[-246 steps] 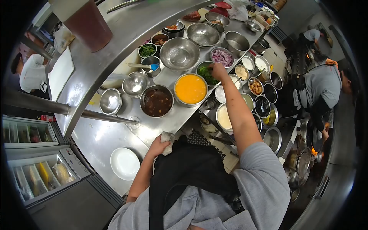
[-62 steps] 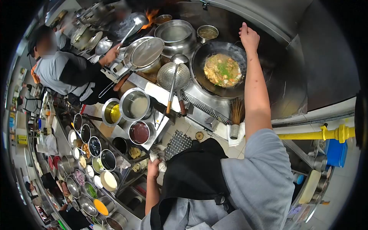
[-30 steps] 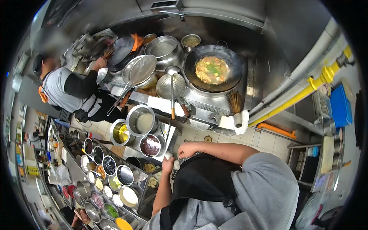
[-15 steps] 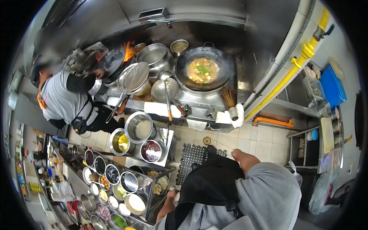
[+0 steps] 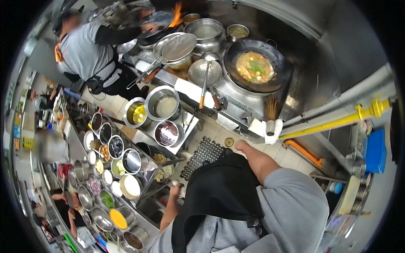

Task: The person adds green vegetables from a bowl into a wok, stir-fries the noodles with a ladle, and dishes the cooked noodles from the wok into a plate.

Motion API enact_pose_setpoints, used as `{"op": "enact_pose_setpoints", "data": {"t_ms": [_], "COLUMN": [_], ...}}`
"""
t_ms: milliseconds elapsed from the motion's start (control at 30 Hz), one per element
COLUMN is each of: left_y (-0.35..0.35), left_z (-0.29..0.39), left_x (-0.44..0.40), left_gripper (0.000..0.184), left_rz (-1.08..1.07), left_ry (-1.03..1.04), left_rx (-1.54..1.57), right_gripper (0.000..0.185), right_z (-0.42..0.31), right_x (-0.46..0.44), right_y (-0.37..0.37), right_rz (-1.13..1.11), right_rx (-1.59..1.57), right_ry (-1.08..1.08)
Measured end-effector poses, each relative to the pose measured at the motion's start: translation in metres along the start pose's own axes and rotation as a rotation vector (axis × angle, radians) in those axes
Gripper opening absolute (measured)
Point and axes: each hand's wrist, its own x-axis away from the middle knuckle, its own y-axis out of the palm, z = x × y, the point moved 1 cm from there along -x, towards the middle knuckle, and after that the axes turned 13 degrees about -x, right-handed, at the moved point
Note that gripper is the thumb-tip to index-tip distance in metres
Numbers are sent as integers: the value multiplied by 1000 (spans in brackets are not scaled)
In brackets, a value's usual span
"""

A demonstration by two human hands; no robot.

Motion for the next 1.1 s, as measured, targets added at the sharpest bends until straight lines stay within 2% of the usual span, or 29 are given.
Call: {"op": "enact_pose_setpoints", "data": {"t_ms": [33, 100, 133, 167, 200, 233, 267, 300, 333, 367, 400, 433, 467, 500, 533, 567, 600, 667, 733, 767, 833, 867, 900, 933, 967, 1000, 1033, 1067, 1100], "left_y": [14, 2, -2, 19, 50, 49, 62, 65, 44, 67, 79, 92, 104, 116, 139, 150, 166, 195, 220, 232, 241, 248, 282, 267, 273, 264, 248, 242, 287], "left_z": [-18, 30, 48, 22, -20, -2, -3, 7, 40, 27, 26, 25, 21, 20, 10, 1, -4, 2, 1, 2, 12, 9, -8, 6, 1, 8, 17, 18, -34], "left_x": [-9, 46, 68, 48, 18, 45, 52, 72, 106, 104, 110, 118, 126, 133, 130, 132, 139, 153, 158, 162, 179, 178, 158, 176, 167, 168, 169, 166, 117], "left_gripper": [40, 39, 41, 44, 46, 49, 52, 51, 51, 51, 50, 49, 48, 47, 46, 46, 49, 51, 50, 49, 48, 48, 51, 53, 51, 47, 44, 44, 42], "left_rz": [27, -9, -20, 15, -36, -47, 24, 39, 7, 121, 163, 196, 181, 170, 194, 222, 219, 198, 186, 154, 149, 100, 150, 155, 121, 144, 20, 80, 57], "left_ry": [18, -225, -258, -137, -25, -358, -300, -367, -365, -345, -374, -391, -433, -459, -450, -476, -532, -628, -646, -640, -654, -644, -638, -667, -670, -510, -524, -440, -228], "left_rx": [59, 277, 363, -2, -161, 69, 97, 110, 88, 156, 177, 196, 247, 293, 297, 349, 399, 464, 508, 514, 513, 481, 433, 523, 490, 367, 323, 282, -64], "right_gripper": [34, 36, 40, 45, 45, 46, 42, 36, 33, 47, 70, 86, 84, 80, 64, 48, 43, 39, 41, 42, 40, 40, 32, 24, 6, 9, 14, 14, 25], "right_z": [-33, -77, -100, -127, -152, -172, -193, -189, -196, -227, -223, -233, -255, -247, -255, -253, -260, -295, -296, -290, -297, -293, -285, -273, -262, -254, -247, -240, -246], "right_x": [-1, -21, -34, -44, -54, -65, -72, -131, -148, -138, -205, -226, -202, -232, -238, -245, -235, -173, -179, -192, -163, -155, -151, -152, -138, -128, -119, -93, -39], "right_y": [-22, -43, -48, -50, -58, -63, -70, -58, -67, -81, -80, -89, -104, -108, -118, -130, -148, -191, -226, -242, -257, -255, -258, -269, -270, -271, -272, -271, -279], "right_rz": [-69, -171, -167, -187, -216, -270, -314, -520, -630, -393, -353, -379, -190, -285, -187, -348, -557, -468, -398, -290, 5, 55, -4, -29, -6, 83, 172, 302, 386], "right_rx": [27, 108, -302, -699, -827, -935, -1191, -1438, -1690, -1725, -1662, -1768, -1852, -1893, -1897, -1876, -1930, -2084, -2074, -1862, -1706, -1736, -1668, -1597, -1643, -1667, -1685, -1612, -1521], "right_ry": [-76, -198, -153, -95, -63, -21, -73, -142, -171, -228, -82, 10, 71, -32, 40, -21, -79, -89, -185, -264, -260, -263, -400, -532, -582, -596, -610, -657, -564]}}
